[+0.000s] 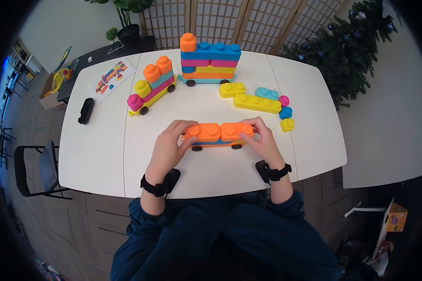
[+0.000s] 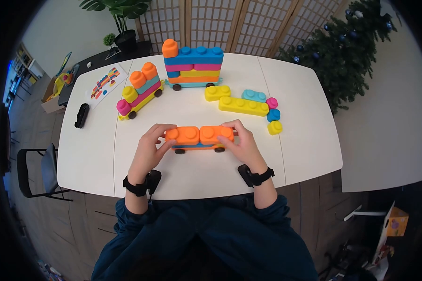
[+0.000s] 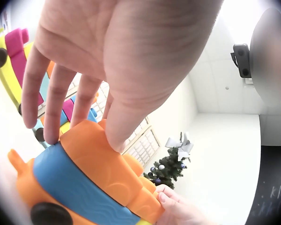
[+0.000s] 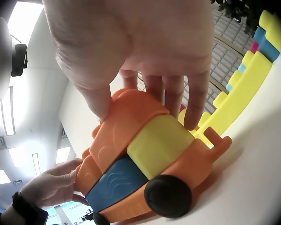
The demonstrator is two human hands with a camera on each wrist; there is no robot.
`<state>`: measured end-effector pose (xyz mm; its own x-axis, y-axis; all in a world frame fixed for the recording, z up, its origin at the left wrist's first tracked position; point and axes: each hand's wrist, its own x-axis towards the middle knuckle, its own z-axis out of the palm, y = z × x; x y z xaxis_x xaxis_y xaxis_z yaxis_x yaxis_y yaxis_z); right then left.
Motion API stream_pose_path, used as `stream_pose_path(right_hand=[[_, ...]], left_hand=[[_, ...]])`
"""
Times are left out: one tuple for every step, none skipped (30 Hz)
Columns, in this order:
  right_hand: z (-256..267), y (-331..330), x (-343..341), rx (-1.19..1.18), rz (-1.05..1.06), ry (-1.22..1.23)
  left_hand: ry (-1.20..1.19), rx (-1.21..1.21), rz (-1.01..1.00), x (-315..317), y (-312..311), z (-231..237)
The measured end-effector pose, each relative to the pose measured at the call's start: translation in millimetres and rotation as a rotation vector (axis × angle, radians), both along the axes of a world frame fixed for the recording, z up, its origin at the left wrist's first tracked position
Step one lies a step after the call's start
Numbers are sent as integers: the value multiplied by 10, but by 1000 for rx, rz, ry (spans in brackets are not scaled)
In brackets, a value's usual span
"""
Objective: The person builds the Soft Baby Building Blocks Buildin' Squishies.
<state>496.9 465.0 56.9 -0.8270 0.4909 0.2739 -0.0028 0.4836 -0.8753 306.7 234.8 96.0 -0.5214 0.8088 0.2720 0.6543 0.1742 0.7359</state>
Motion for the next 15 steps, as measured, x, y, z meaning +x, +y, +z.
stream_pose_path(right_hand=[[35, 4, 6, 1, 7, -33], [64, -2, 11, 1, 6, -32], [95, -6, 12, 45, 0, -16], [112, -7, 12, 90, -5, 1], [109, -3, 20, 91, -5, 3], [98, 3, 37, 92, -29, -2], [93, 8, 48, 93, -54, -7], [94, 14, 55, 93, -54, -6], [94, 18, 61, 80, -48, -21], [94, 19, 66, 66, -42, -36], [92, 18, 68, 66, -44, -36], [89, 18, 64, 55, -43, -30], [86, 20, 60, 44, -43, -25], [82, 28, 58, 44, -43, -24], [79, 39, 58, 34, -32, -37]], left_hand=[[0, 1, -1, 3, -1, -2], [9, -10, -1, 2, -1, -3], [18, -20, -1, 0, -2, 1], [21, -19, 0, 0, -4, 9], [15, -28, 2, 4, -5, 15], [9, -37, 4, 9, -6, 18], [9, -37, 3, 9, -5, 13], [10, -34, 6, 9, -3, 3], [10, -32, 8, 10, -3, -2], [10, -33, 6, 17, -2, 8], [4, -41, 12, 28, 2, 29], [-3, -49, 18, 35, 7, 42], [-2, -49, 17, 39, 10, 43], [-4, -49, 22, 43, 10, 45], [-5, -48, 28, 44, 11, 47]])
